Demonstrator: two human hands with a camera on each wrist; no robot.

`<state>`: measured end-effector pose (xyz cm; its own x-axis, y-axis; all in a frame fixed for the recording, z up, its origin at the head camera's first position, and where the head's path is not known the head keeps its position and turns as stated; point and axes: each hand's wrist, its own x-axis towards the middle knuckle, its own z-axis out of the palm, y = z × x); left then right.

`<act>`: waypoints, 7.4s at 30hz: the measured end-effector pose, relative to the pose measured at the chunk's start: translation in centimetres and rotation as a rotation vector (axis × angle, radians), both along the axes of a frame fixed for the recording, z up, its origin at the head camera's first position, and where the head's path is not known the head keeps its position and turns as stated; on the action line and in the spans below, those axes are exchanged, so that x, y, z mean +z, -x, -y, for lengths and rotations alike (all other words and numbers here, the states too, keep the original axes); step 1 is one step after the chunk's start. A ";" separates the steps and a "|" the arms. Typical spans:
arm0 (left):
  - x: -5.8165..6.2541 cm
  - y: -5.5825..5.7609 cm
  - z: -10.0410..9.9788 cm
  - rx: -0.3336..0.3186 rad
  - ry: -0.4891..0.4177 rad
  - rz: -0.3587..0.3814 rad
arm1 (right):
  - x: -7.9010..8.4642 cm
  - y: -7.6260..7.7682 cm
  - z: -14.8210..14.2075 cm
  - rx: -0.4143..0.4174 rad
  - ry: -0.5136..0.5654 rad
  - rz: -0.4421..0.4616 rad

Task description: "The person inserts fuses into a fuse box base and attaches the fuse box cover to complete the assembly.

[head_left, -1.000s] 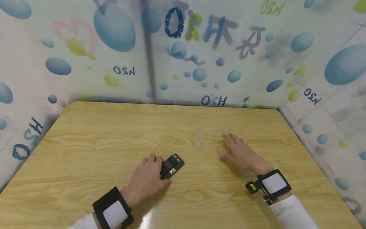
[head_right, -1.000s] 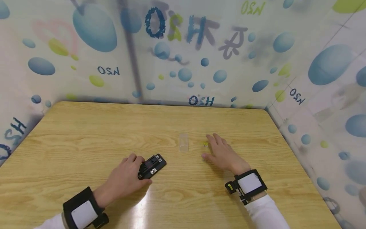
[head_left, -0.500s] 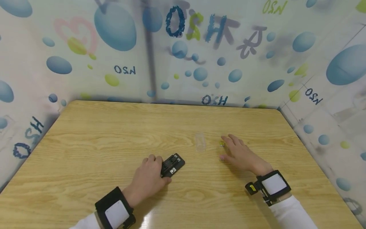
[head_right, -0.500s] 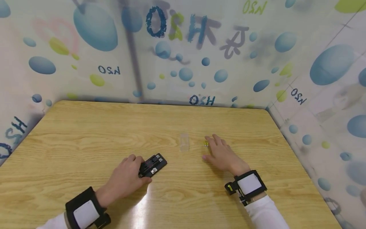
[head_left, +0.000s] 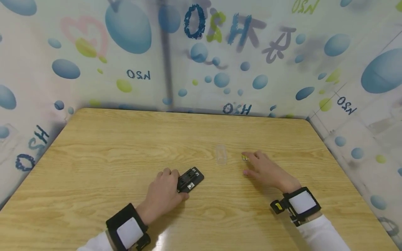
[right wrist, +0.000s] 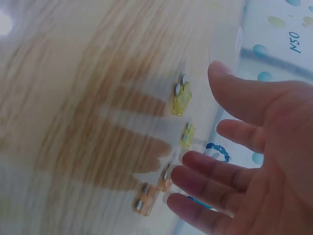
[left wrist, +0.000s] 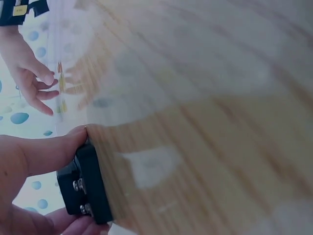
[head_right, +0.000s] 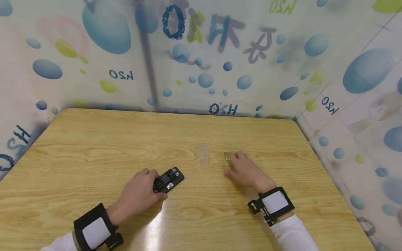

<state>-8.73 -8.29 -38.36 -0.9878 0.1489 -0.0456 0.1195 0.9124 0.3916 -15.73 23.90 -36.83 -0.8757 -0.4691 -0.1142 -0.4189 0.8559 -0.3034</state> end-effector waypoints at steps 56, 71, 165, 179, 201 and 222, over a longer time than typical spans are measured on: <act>-1.5 0.2 1.0 0.131 -0.365 0.068 | -0.1 2.4 0.3 0.011 0.085 0.107; -1.4 0.2 1.0 0.121 -0.353 0.057 | 1.0 3.2 0.4 -0.045 0.081 0.117; -1.5 0.8 1.0 0.123 -0.355 0.079 | 5.5 3.4 15.3 0.600 0.016 -0.442; -1.5 0.7 0.9 0.131 -0.349 0.087 | 4.4 2.7 16.3 0.673 -0.134 -0.422; -1.3 0.7 1.1 0.107 -0.335 0.060 | 1.6 0.9 17.7 0.772 -0.262 -0.335; -1.4 0.5 1.1 0.094 -0.339 0.040 | 0.4 -0.2 18.1 0.716 -0.087 -0.404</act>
